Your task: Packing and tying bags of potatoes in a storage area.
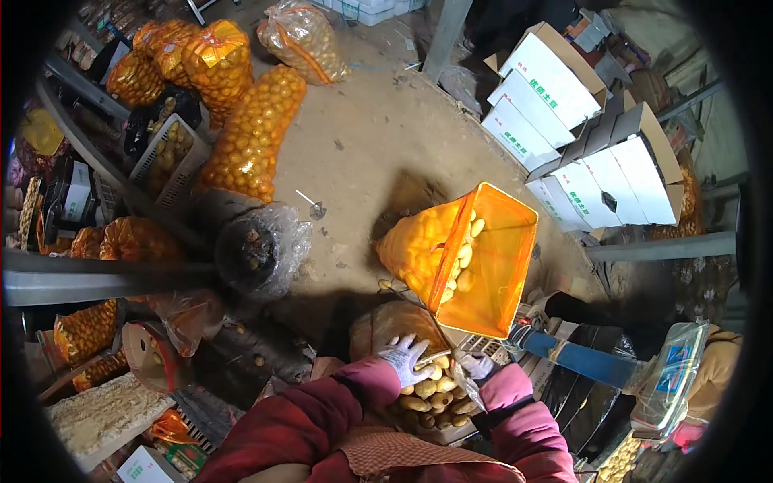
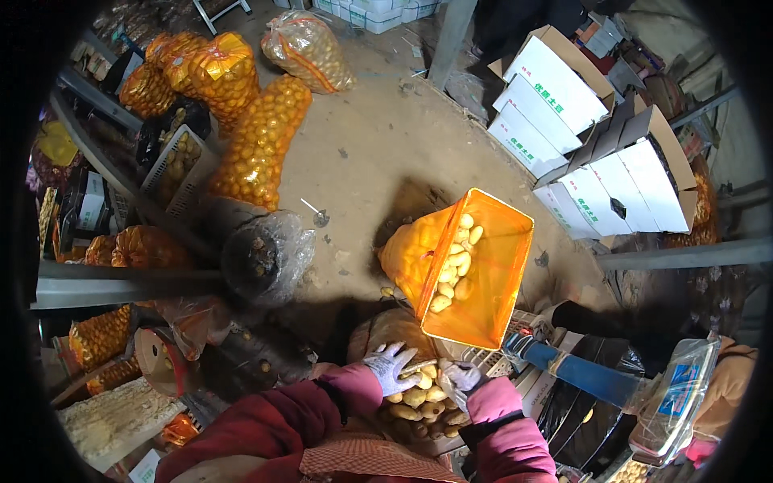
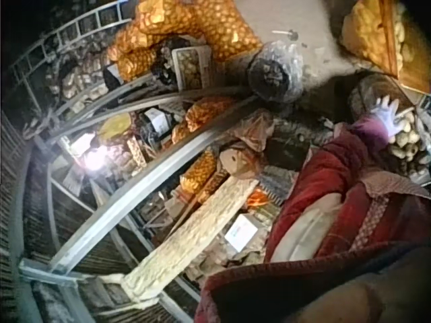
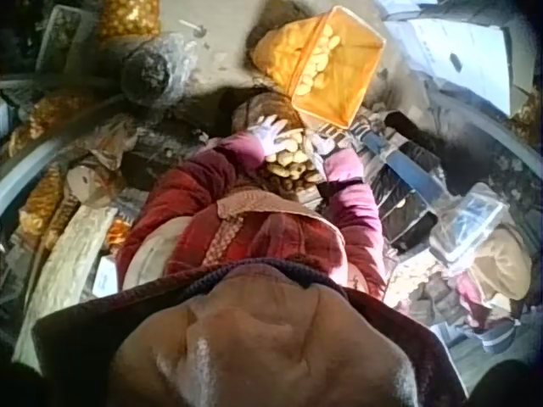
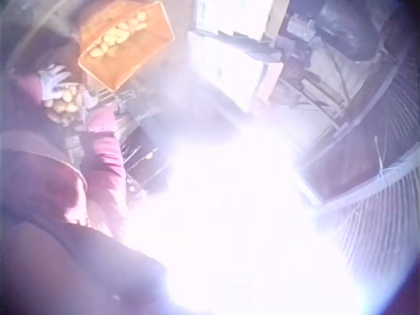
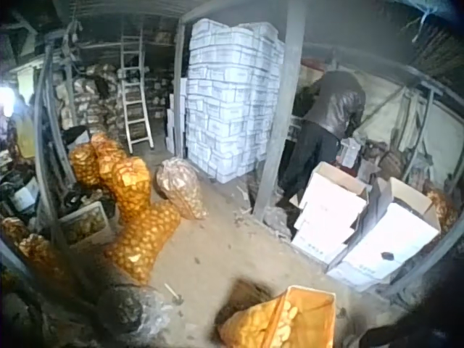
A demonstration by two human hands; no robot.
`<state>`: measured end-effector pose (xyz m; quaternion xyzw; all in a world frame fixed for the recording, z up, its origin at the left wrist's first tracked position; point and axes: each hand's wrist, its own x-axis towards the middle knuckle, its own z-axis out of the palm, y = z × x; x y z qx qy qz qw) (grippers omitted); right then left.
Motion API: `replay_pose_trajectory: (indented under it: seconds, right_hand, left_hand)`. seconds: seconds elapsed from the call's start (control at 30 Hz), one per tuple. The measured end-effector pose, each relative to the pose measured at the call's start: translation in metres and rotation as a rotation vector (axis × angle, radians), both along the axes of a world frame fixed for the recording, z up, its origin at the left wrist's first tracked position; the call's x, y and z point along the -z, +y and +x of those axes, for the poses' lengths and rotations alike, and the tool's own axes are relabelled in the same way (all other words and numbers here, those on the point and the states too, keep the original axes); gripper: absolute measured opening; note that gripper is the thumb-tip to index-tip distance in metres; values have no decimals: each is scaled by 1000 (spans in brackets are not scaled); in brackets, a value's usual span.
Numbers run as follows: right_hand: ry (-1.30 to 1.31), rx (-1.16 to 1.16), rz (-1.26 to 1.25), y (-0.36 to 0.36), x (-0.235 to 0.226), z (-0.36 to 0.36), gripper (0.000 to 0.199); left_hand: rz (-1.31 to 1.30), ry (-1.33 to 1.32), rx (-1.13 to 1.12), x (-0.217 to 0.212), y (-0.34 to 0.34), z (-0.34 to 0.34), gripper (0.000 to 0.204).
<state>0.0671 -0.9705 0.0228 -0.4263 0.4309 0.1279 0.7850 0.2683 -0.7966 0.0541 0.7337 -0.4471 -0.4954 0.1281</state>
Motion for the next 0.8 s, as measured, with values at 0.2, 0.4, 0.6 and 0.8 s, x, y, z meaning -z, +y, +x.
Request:
replay_pose_trajectory:
  seconds: [0.2, 0.4, 0.6, 0.8]
  right_hand:
    - [-227, 242, 249, -2, -17, 25, 21]
    - [-410, -658, -1089, 61, -78, 58, 23]
    - [-109, -471, -814, 85, -77, 3, 18]
    - [243, 195, -800, 47, -69, -112, 26]
  left_hand:
    - [-25, -73, 15, -6, 2, -8, 74]
    - [74, -187, 27, 16, -7, 1, 78]
    - [-431, -153, -154, 28, 49, 40, 59]
    - [213, 854, -1075, 19, 99, 22, 56]
